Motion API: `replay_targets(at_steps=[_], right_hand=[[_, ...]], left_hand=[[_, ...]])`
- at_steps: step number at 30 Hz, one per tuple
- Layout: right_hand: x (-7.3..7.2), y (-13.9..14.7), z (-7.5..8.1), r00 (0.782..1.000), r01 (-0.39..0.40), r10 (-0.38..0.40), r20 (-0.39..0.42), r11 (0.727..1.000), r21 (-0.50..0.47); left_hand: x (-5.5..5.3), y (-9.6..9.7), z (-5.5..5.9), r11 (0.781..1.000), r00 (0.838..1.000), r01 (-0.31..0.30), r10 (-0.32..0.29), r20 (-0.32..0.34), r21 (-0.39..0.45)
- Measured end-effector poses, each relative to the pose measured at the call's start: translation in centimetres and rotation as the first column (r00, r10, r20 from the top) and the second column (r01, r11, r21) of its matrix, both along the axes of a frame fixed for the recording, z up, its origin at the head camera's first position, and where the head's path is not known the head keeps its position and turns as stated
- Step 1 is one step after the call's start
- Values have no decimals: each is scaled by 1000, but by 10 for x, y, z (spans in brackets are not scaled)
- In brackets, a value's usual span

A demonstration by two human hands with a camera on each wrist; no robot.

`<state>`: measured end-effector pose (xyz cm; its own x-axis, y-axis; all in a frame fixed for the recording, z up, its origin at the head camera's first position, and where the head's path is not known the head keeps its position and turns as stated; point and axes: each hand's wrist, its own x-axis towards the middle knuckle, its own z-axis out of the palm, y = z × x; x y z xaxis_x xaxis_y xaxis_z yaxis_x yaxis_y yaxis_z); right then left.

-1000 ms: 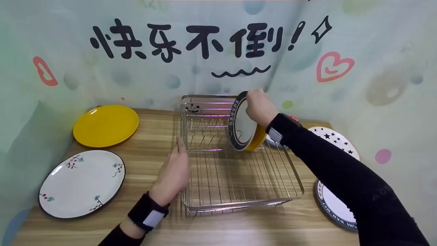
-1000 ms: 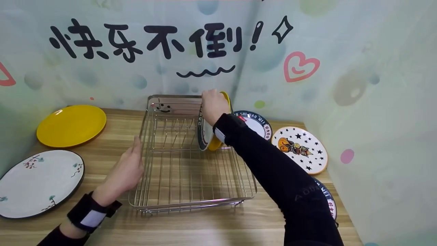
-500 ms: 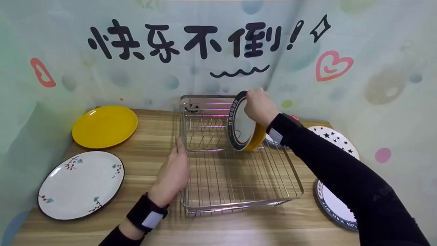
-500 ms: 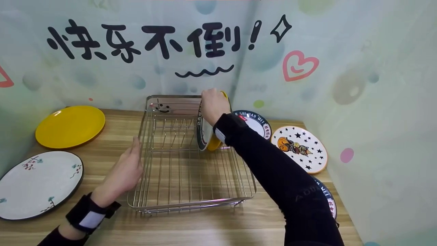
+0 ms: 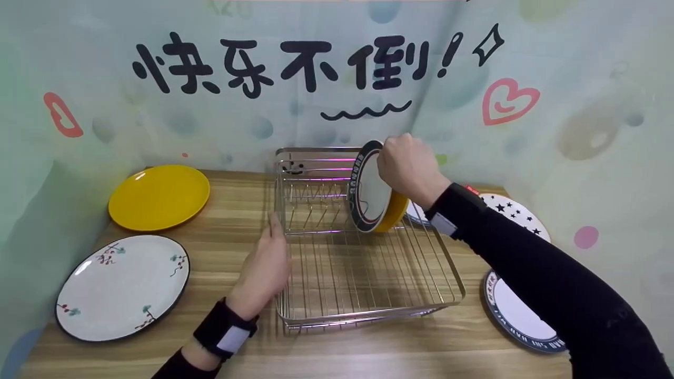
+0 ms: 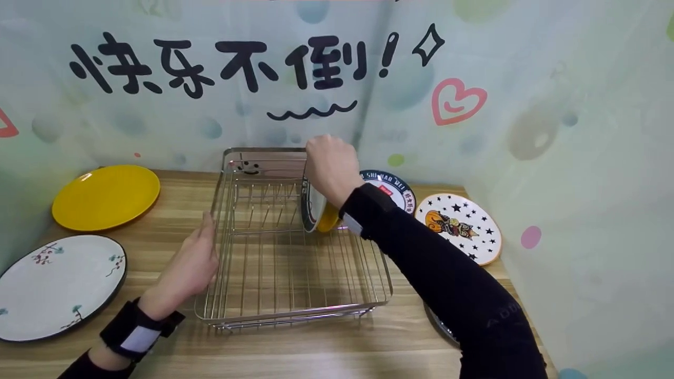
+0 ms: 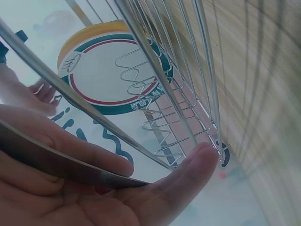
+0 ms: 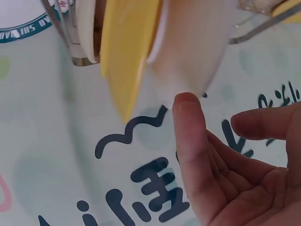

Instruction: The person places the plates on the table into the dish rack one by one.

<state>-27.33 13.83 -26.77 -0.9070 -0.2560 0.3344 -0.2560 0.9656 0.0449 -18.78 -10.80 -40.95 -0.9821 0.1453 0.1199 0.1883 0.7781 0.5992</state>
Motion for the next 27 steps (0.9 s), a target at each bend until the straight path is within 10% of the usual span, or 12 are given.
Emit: replay_targets(at_steps=[13, 27], right_hand=[[63, 69, -6, 973, -143, 93, -212, 962, -233], [72, 135, -49, 993, -33, -8, -122, 944, -328]], left_hand=[[-1, 1, -3, 1000, 1000, 18, -18, 5, 12], [0, -1, 2, 999, 999, 30, -31, 42, 15]])
